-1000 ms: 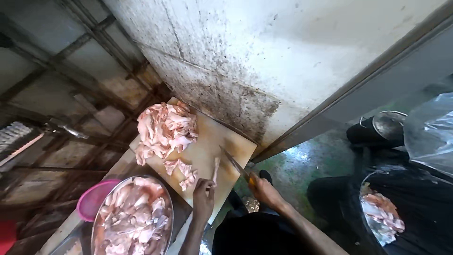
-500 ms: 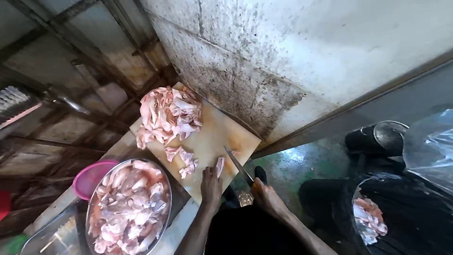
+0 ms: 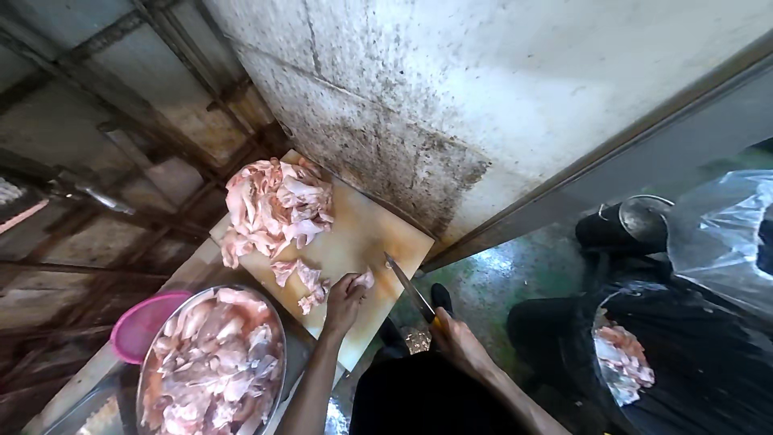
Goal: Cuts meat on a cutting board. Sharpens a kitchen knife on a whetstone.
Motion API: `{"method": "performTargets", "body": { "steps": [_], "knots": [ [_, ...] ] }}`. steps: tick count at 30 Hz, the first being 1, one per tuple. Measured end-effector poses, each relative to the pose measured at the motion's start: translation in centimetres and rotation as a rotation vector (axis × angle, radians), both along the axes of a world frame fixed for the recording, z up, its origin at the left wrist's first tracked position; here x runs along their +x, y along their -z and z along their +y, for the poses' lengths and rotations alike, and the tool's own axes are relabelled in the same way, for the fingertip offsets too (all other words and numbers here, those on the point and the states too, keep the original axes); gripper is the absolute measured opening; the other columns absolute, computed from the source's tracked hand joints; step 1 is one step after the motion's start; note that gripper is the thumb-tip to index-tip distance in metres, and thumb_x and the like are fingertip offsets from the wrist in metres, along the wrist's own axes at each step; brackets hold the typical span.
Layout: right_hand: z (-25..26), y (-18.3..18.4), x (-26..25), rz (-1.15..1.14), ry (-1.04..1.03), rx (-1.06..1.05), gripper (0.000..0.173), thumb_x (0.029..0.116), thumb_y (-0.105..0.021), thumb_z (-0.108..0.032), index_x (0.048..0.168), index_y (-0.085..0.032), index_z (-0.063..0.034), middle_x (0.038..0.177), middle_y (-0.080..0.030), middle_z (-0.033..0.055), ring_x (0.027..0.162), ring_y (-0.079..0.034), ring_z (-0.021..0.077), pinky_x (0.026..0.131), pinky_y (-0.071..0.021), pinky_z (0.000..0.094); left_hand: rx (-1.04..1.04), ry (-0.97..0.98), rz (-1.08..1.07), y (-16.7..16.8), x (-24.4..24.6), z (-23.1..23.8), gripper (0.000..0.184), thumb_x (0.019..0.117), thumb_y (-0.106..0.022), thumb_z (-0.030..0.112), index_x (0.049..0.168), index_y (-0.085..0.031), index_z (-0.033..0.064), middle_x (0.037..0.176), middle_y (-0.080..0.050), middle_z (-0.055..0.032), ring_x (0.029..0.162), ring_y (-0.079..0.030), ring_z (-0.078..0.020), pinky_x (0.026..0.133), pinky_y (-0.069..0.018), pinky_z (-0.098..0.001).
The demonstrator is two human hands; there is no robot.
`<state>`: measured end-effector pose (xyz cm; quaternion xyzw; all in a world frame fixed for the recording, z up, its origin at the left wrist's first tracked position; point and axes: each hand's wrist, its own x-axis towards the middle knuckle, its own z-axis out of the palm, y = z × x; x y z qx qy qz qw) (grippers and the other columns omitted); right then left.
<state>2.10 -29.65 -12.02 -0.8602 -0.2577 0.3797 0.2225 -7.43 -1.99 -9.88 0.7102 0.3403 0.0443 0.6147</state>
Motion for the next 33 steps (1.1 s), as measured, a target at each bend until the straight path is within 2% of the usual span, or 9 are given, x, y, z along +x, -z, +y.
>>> {"method": "performTargets", "body": {
  "steps": [3, 7, 10, 13, 18, 22, 25, 27, 33],
  "knots": [
    [0.0, -0.1, 0.0, -0.010, -0.004, 0.001, 0.033, 0.1034, -0.052, -0.035, 0.125, -0.056, -0.0096, 0.088, -0.068, 0.0127, 0.082, -0.071, 0.0308, 0.076, -0.0583, 0.0505, -0.140, -0.023, 0.027, 1.1, -1.8, -0.6, 0.025, 0.0995, -0.059, 0.012, 0.120, -0.067, -0.0004, 0.093, -0.073, -0.0101, 0.078, -0.070, -0.0190, 0.073, -0.0610, -0.0349],
    [0.2, -0.2, -0.2, -0.007, -0.023, -0.013, 0.033, 0.1040, -0.051, -0.034, 0.127, -0.055, -0.0101, 0.088, -0.069, 0.0130, 0.083, -0.071, 0.0315, 0.077, -0.0582, 0.0504, 0.055, 0.026, 0.387, 2.8, -4.8, -1.0, 0.031, 0.0993, -0.061, 0.017, 0.127, -0.063, 0.0034, 0.100, -0.074, -0.0099, 0.077, -0.073, -0.0183, 0.074, -0.0635, -0.0384],
    [0.5, -0.5, -0.4, -0.019, -0.061, -0.055, 0.034, 0.1045, -0.048, -0.036, 0.127, -0.055, -0.0115, 0.088, -0.069, 0.0134, 0.084, -0.072, 0.0327, 0.076, -0.0582, 0.0519, 0.169, 0.020, 0.462, 2.6, -5.9, -1.5, 0.032, 0.0999, -0.062, 0.023, 0.127, -0.063, 0.0055, 0.102, -0.075, -0.0082, 0.080, -0.074, -0.0171, 0.077, -0.0639, -0.0384],
    [1.3, -0.9, -0.7, -0.040, -0.146, -0.109, 0.034, 0.1049, -0.046, -0.034, 0.129, -0.056, -0.0129, 0.097, -0.070, 0.0161, 0.090, -0.072, 0.0360, 0.078, -0.0580, 0.0553, 0.281, 0.060, 0.542, 1.5, -5.9, -1.8, 0.034, 0.1001, -0.061, 0.028, 0.126, -0.065, 0.0074, 0.110, -0.073, -0.0105, 0.098, -0.072, -0.0219, 0.091, -0.0580, -0.0433],
    [3.4, -2.1, -1.0, -0.076, -0.312, -0.129, 0.032, 0.1065, -0.044, -0.032, 0.130, -0.056, -0.0139, 0.113, -0.070, 0.0164, 0.096, -0.072, 0.0382, 0.078, -0.0582, 0.0581, 0.376, 0.084, 0.672, 1.2, -5.2, -2.2, 0.034, 0.1021, -0.055, 0.034, 0.126, -0.067, 0.0129, 0.105, -0.074, -0.0106, 0.100, -0.072, -0.0261, 0.090, -0.0577, -0.0479],
    [4.5, -3.0, -0.3, -0.051, -0.276, -0.263, 0.036, 0.1069, -0.042, -0.035, 0.137, -0.053, -0.0181, 0.110, -0.071, 0.0171, 0.099, -0.071, 0.0401, 0.081, -0.0571, 0.0598, 0.411, 0.089, 0.687, 0.9, -4.9, -2.3, 0.032, 0.1042, -0.052, 0.031, 0.127, -0.068, 0.0138, 0.107, -0.075, -0.0110, 0.103, -0.072, -0.0272, 0.092, -0.0572, -0.0486],
    [4.3, -3.1, -1.0, -0.052, -0.245, -0.296, 0.039, 0.1080, -0.040, -0.037, 0.141, -0.051, -0.0192, 0.109, -0.071, 0.0181, 0.099, -0.071, 0.0408, 0.082, -0.0572, 0.0593, 0.401, 0.088, 0.681, 1.1, -5.0, -2.3, 0.032, 0.1040, -0.052, 0.033, 0.124, -0.070, 0.0139, 0.105, -0.075, -0.0099, 0.102, -0.072, -0.0258, 0.092, -0.0574, -0.0478],
    [4.3, -3.0, -1.5, -0.052, -0.233, -0.303, 0.040, 0.1079, -0.040, -0.036, 0.142, -0.050, -0.0188, 0.110, -0.071, 0.0181, 0.099, -0.072, 0.0406, 0.082, -0.0574, 0.0588, 0.391, 0.102, 0.705, 1.1, -5.0, -2.2, 0.035, 0.1042, -0.050, 0.038, 0.116, -0.073, 0.0145, 0.104, -0.075, -0.0084, 0.102, -0.072, -0.0248, 0.091, -0.0569, -0.0481],
    [5.1, -3.2, -1.7, -0.068, -0.258, -0.202, 0.038, 0.1065, -0.043, -0.033, 0.139, -0.053, -0.0156, 0.112, -0.071, 0.0172, 0.097, -0.072, 0.0388, 0.081, -0.0579, 0.0579, 0.293, 0.193, 0.840, 0.2, -5.6, -2.0, 0.051, 0.1060, -0.042, 0.050, 0.105, -0.074, 0.0102, 0.110, -0.072, -0.0123, 0.111, -0.067, -0.0300, 0.094, -0.0532, -0.0532]
  ]
}}
